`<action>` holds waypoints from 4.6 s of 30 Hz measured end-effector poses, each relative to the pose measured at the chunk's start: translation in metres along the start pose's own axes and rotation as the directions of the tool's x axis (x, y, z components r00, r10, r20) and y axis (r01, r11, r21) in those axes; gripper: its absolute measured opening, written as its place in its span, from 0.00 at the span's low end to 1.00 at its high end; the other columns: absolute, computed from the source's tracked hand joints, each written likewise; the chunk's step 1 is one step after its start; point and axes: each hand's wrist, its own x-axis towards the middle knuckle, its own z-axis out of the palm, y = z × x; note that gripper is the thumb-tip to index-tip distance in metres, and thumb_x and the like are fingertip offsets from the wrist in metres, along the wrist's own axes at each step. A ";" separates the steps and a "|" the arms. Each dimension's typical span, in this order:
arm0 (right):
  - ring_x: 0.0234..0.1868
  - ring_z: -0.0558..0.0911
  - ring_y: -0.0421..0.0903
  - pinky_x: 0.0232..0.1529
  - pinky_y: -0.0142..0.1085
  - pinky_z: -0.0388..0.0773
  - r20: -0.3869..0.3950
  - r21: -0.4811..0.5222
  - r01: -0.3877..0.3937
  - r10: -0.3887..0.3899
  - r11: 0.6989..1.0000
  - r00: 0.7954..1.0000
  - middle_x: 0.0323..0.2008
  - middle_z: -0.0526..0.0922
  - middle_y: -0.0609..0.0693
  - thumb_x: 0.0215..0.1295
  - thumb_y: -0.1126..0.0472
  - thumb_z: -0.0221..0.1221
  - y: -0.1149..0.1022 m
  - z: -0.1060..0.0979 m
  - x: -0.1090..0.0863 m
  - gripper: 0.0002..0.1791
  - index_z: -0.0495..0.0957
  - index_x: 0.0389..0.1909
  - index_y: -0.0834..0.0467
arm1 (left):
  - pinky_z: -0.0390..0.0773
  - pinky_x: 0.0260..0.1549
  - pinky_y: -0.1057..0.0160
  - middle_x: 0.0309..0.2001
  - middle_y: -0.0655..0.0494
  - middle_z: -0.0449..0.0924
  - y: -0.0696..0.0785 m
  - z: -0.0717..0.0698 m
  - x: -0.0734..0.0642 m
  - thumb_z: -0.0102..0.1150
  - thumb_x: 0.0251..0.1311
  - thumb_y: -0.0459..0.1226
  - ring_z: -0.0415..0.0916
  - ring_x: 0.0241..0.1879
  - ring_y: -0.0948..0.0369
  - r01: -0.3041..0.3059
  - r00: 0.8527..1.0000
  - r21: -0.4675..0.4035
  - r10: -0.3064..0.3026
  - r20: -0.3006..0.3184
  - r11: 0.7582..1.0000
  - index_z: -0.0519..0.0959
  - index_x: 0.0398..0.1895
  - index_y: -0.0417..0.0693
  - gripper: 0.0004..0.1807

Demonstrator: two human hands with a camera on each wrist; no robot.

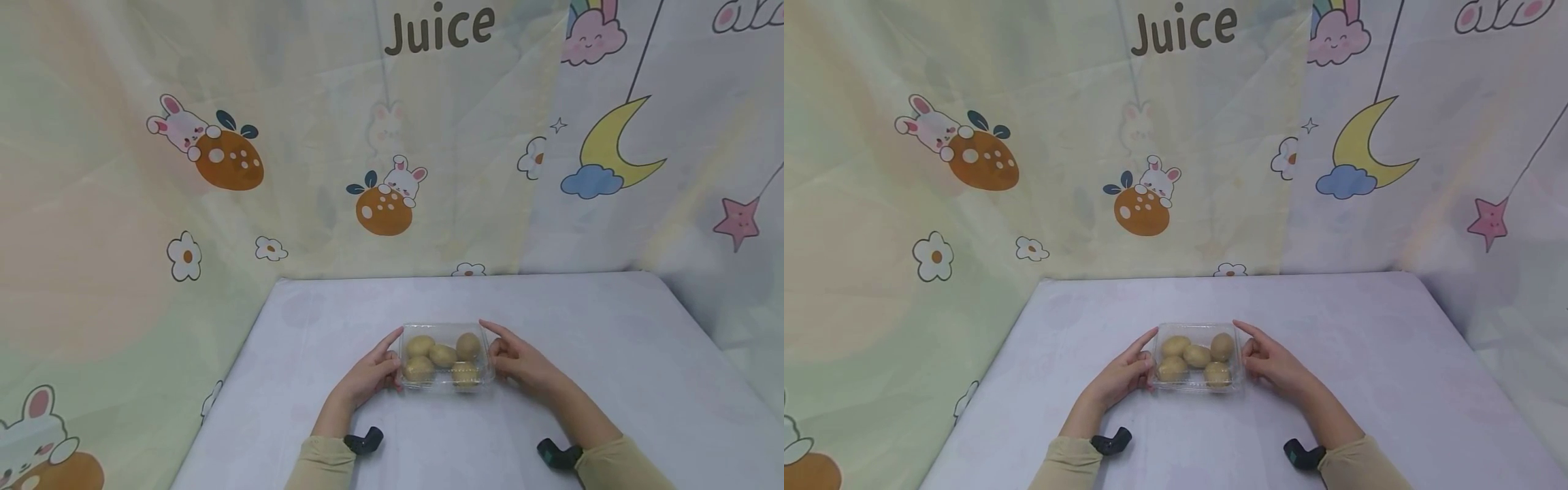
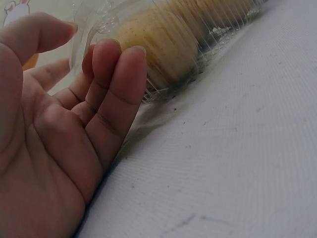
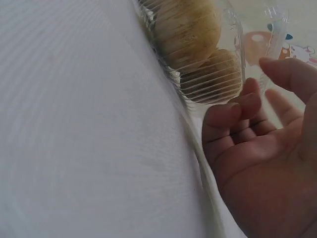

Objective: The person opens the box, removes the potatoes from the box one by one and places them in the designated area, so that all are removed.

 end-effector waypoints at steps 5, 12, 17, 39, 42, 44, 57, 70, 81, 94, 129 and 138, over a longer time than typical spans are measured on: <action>0.28 0.72 0.39 0.26 0.36 0.76 -0.056 -0.068 0.078 -0.082 0.995 0.995 0.38 0.73 0.54 0.67 0.66 0.58 -0.004 0.001 -0.002 0.30 0.66 0.70 0.53 | 0.84 0.39 0.55 0.31 0.56 0.72 0.001 -0.001 0.000 0.53 0.70 0.40 0.76 0.30 0.59 -0.009 1.000 -0.014 0.009 0.011 1.000 0.54 0.74 0.81 0.36; 0.30 0.74 0.41 0.28 0.35 0.78 -0.080 -0.115 0.145 -0.155 0.983 0.985 0.38 0.73 0.54 0.69 0.66 0.57 0.000 -0.002 -0.001 0.25 0.69 0.67 0.57 | 0.84 0.39 0.55 0.29 0.56 0.74 0.001 -0.001 0.001 0.49 0.71 0.44 0.76 0.29 0.59 0.001 1.000 -0.037 0.000 0.027 0.999 0.52 0.74 0.82 0.33; 0.31 0.77 0.45 0.31 0.36 0.79 -0.070 -0.107 0.185 -0.193 0.977 0.979 0.39 0.73 0.56 0.72 0.64 0.54 -0.005 -0.003 0.002 0.25 0.67 0.68 0.61 | 0.84 0.39 0.55 0.31 0.55 0.74 0.001 -0.002 0.002 0.39 0.77 0.52 0.76 0.30 0.59 -0.020 0.999 -0.027 0.021 0.042 0.999 0.48 0.75 0.83 0.28; 0.27 0.72 0.43 0.31 0.39 0.76 -0.266 -0.105 -0.099 0.068 0.990 0.962 0.29 0.72 0.51 0.73 0.41 0.51 -0.039 -0.021 0.052 0.27 0.72 0.65 0.51 | 0.83 0.38 0.60 0.36 0.57 0.73 0.003 0.000 -0.001 0.62 0.64 0.38 0.77 0.30 0.62 -0.008 0.999 -0.051 0.010 0.032 0.999 0.47 0.79 0.68 0.46; 0.25 0.70 0.42 0.28 0.36 0.74 -0.265 -0.090 -0.094 0.067 0.992 0.962 0.28 0.71 0.49 0.74 0.42 0.51 -0.036 -0.025 0.060 0.28 0.72 0.65 0.55 | 0.84 0.38 0.60 0.36 0.57 0.73 0.003 0.000 0.000 0.62 0.64 0.38 0.77 0.30 0.62 -0.013 0.999 -0.050 0.015 0.040 0.999 0.46 0.79 0.66 0.47; 0.24 0.69 0.41 0.27 0.35 0.73 -0.264 -0.081 -0.096 0.071 0.992 0.962 0.27 0.71 0.48 0.74 0.42 0.51 -0.034 -0.027 0.065 0.28 0.72 0.65 0.55 | 0.84 0.38 0.59 0.36 0.57 0.73 0.002 0.000 0.000 0.62 0.64 0.38 0.77 0.30 0.62 -0.017 0.999 -0.049 0.019 0.043 0.999 0.46 0.79 0.66 0.47; 0.27 0.73 0.42 0.27 0.33 0.76 -0.322 -0.129 -0.172 0.123 0.977 0.939 0.43 0.79 0.63 0.75 0.43 0.50 -0.026 -0.030 0.082 0.27 0.74 0.64 0.56 | 0.84 0.37 0.60 0.35 0.57 0.73 0.001 -0.001 0.001 0.61 0.65 0.38 0.77 0.30 0.62 -0.030 0.998 -0.033 0.032 0.053 0.999 0.45 0.80 0.63 0.46; 0.30 0.77 0.46 0.30 0.36 0.79 -0.205 -0.080 -0.177 0.157 0.981 0.966 0.59 0.79 0.61 0.74 0.50 0.53 -0.025 -0.031 0.082 0.39 0.45 0.79 0.42 | 0.84 0.38 0.59 0.36 0.58 0.74 0.000 -0.001 0.000 0.62 0.65 0.38 0.77 0.30 0.63 -0.035 0.998 -0.047 0.037 0.051 0.998 0.46 0.79 0.65 0.46; 0.33 0.79 0.48 0.33 0.38 0.79 -0.112 -0.135 -0.174 0.159 0.976 0.981 0.63 0.73 0.65 0.72 0.56 0.55 -0.013 -0.036 0.084 0.45 0.37 0.79 0.37 | 0.84 0.37 0.60 0.35 0.58 0.73 0.000 -0.001 0.000 0.62 0.65 0.38 0.77 0.30 0.63 -0.037 0.998 -0.053 0.039 0.052 0.998 0.46 0.79 0.66 0.46; 0.30 0.76 0.45 0.23 0.32 0.72 -0.034 -0.131 -0.193 0.190 0.972 0.981 0.65 0.73 0.64 0.73 0.53 0.55 -0.004 -0.037 0.081 0.44 0.38 0.80 0.48 | 0.85 0.36 0.60 0.35 0.58 0.73 -0.003 -0.001 0.000 0.61 0.66 0.37 0.77 0.29 0.64 -0.070 0.995 -0.060 0.074 0.070 0.996 0.46 0.80 0.63 0.46; 0.35 0.79 0.58 0.27 0.37 0.76 0.061 -0.399 -0.072 0.105 0.914 0.993 0.63 0.75 0.57 0.69 0.47 0.59 -0.072 -0.025 0.073 0.26 0.70 0.66 0.44 | 0.84 0.37 0.58 0.35 0.58 0.74 0.000 -0.002 0.000 0.62 0.65 0.37 0.77 0.30 0.63 -0.049 0.997 -0.051 0.052 0.063 0.998 0.47 0.79 0.65 0.46; 0.28 0.75 0.49 0.24 0.36 0.73 0.264 -0.489 -0.014 0.163 0.872 0.951 0.61 0.77 0.48 0.67 0.51 0.61 -0.079 -0.003 0.074 0.26 0.73 0.65 0.42 | 0.84 0.37 0.59 0.35 0.58 0.74 0.000 -0.001 0.000 0.62 0.65 0.37 0.78 0.29 0.63 -0.055 0.997 -0.045 0.058 0.059 0.997 0.46 0.80 0.63 0.46</action>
